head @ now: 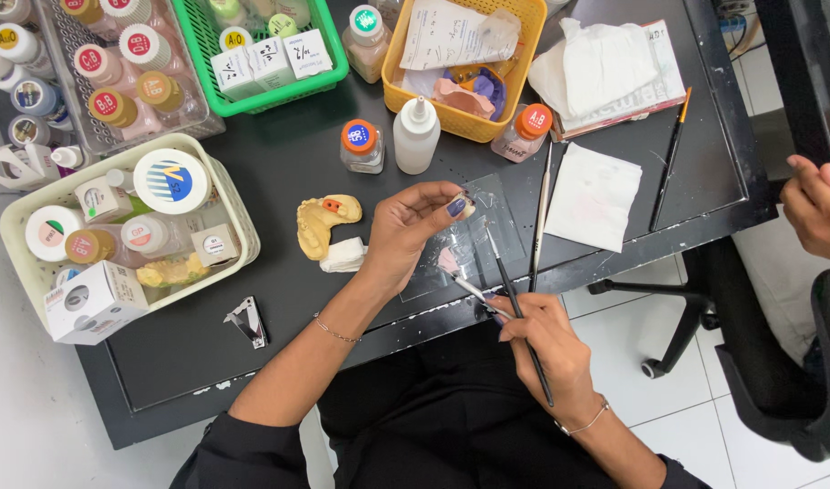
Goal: The person holds a partial denture framework in one hand and uses a fine brush to apply pink ceramic material onto the denture teeth, dipping the brush and adding material to different tooth surfaces. A dental impression and bottles of ceramic powders sit on the workbench nearby.
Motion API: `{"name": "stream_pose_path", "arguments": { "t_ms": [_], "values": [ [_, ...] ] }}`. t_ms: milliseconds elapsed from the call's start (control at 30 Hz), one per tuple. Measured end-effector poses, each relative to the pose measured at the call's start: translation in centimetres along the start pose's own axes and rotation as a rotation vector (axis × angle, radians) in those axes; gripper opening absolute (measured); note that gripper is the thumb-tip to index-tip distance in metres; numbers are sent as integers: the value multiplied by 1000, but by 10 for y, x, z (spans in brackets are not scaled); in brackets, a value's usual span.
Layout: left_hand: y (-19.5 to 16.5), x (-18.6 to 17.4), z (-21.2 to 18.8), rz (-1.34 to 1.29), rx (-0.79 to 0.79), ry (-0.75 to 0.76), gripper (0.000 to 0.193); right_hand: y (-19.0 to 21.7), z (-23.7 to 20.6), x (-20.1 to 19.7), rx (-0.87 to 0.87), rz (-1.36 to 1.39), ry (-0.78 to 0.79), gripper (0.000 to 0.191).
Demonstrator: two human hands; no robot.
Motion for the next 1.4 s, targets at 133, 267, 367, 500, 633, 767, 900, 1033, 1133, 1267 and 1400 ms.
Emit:
{"name": "stream_pose_path", "arguments": {
  "t_ms": [133, 267, 367, 500, 633, 767, 900, 1033, 1133, 1267, 1400],
  "values": [
    [1, 0, 0, 18, 5, 5, 27, -1, 1, 1, 39, 17, -26, 24],
    [0, 1, -1, 42, 1, 6, 27, 0, 1, 1, 15, 23, -13, 24],
    [0, 2, -1, 49, -9, 4, 27, -3, 2, 0, 44, 29, -15, 23],
    [-1, 2, -1, 61, -6, 12, 27, -1, 1, 3, 21, 36, -15, 23],
    [0, 1, 0, 51, -5, 4, 27, -4, 3, 1, 38, 19, -36, 24],
    [2, 1, -1, 59, -3, 9, 27, -2, 3, 1, 35, 29, -17, 24],
    [2, 0, -1, 47, 6, 9, 27, -1, 4, 0, 35, 33, -34, 24],
    [2, 0, -1, 53, 9, 17, 28, -3, 4, -1, 46, 54, -15, 24],
    [1, 0, 0, 45, 20, 24, 28, -4, 3, -3, 11, 53, -22, 24],
    [1, 1, -2, 46, 7, 15, 26, -7, 1, -3, 44, 21, -36, 23],
    [0, 3, -1, 41, -8, -2, 26, -6, 1, -2, 23, 47, -18, 23]
  ]
}}
Point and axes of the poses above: each hand's wrist, its own z-axis towards the middle knuckle, its own x-axis out of the palm, y = z × x, the point moved 5 cm from there along z, towards the middle knuckle, and after that the axes turned 2 degrees about x, right-handed, at the moved point
